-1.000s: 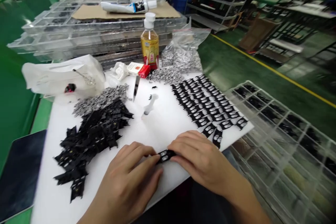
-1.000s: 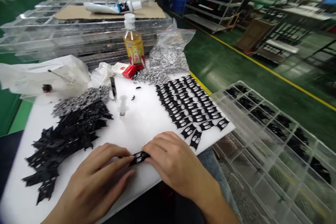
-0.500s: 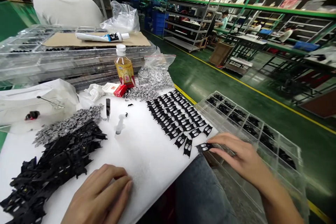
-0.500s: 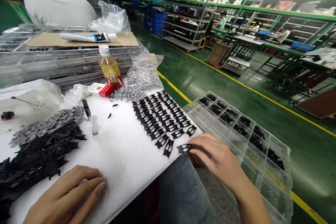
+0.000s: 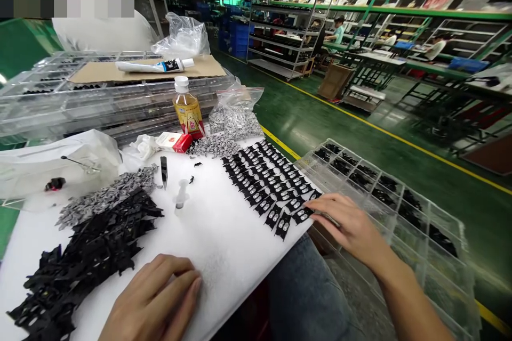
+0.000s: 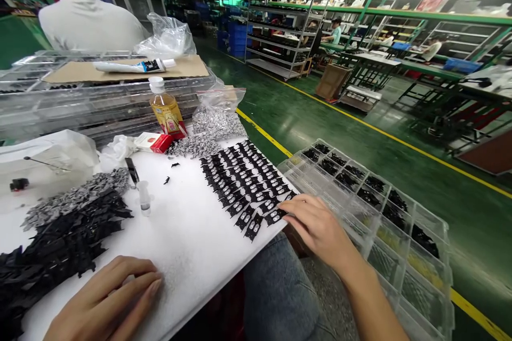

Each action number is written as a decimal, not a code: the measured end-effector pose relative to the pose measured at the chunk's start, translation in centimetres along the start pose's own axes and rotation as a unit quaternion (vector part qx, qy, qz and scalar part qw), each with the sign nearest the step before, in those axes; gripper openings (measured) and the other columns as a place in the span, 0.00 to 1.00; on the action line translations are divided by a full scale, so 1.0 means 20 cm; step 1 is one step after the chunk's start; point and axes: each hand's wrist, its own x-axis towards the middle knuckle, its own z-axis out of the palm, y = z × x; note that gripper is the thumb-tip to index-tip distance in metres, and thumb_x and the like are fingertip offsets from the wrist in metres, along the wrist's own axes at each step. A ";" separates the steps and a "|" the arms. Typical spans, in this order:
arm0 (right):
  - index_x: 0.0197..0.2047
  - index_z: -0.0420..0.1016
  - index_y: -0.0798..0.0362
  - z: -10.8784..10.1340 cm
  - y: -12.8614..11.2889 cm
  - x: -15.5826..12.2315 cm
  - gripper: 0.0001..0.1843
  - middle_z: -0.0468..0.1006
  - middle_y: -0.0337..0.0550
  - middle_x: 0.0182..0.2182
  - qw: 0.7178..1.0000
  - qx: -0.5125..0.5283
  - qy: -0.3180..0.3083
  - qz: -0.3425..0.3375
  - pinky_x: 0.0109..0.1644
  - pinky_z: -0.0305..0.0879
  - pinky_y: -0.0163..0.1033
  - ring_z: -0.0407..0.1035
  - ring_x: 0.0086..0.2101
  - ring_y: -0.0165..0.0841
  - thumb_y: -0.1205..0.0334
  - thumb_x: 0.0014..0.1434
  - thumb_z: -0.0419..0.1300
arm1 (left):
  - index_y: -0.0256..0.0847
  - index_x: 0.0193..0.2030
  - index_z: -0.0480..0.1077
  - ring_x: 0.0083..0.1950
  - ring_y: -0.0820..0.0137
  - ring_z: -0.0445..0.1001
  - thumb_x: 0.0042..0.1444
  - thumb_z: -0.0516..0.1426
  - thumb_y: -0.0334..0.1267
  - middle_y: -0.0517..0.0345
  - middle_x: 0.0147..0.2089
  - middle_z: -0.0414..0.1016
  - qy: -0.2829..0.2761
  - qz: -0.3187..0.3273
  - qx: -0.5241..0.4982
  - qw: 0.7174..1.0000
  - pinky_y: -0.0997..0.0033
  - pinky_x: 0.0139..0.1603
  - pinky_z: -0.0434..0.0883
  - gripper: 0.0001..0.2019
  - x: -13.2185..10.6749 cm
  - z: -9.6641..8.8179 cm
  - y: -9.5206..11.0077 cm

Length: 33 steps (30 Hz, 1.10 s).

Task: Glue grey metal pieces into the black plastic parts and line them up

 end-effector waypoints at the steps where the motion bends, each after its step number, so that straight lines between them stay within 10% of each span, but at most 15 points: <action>1: 0.63 0.74 0.46 0.00 -0.02 0.00 0.20 0.85 0.46 0.51 1.000 -0.002 0.010 -0.003 0.56 0.73 0.52 0.75 0.52 0.42 0.71 0.71 0.63 | 0.42 0.48 0.74 0.45 0.70 0.76 0.72 0.55 0.31 0.53 0.45 0.76 0.000 0.004 0.005 1.000 0.73 0.46 0.74 0.06 0.01 -0.01 0.01; 22: 0.56 0.78 0.49 0.23 -0.19 0.05 0.20 0.80 0.53 0.54 0.992 -0.047 0.118 0.024 0.56 0.66 0.58 0.74 0.53 0.49 0.56 0.63 0.74 | 0.42 0.49 0.74 0.44 0.68 0.75 0.71 0.56 0.29 0.52 0.45 0.75 -0.009 0.010 0.020 1.000 0.69 0.44 0.74 0.07 0.03 -0.01 0.02; 33: 0.56 0.81 0.44 0.08 -0.03 -0.05 0.18 0.79 0.51 0.56 0.991 -0.036 0.111 0.064 0.62 0.68 0.62 0.75 0.55 0.50 0.58 0.64 0.73 | 0.43 0.48 0.75 0.44 0.68 0.76 0.70 0.57 0.30 0.53 0.45 0.77 -0.006 -0.003 0.004 1.000 0.71 0.45 0.75 0.07 0.01 -0.01 0.01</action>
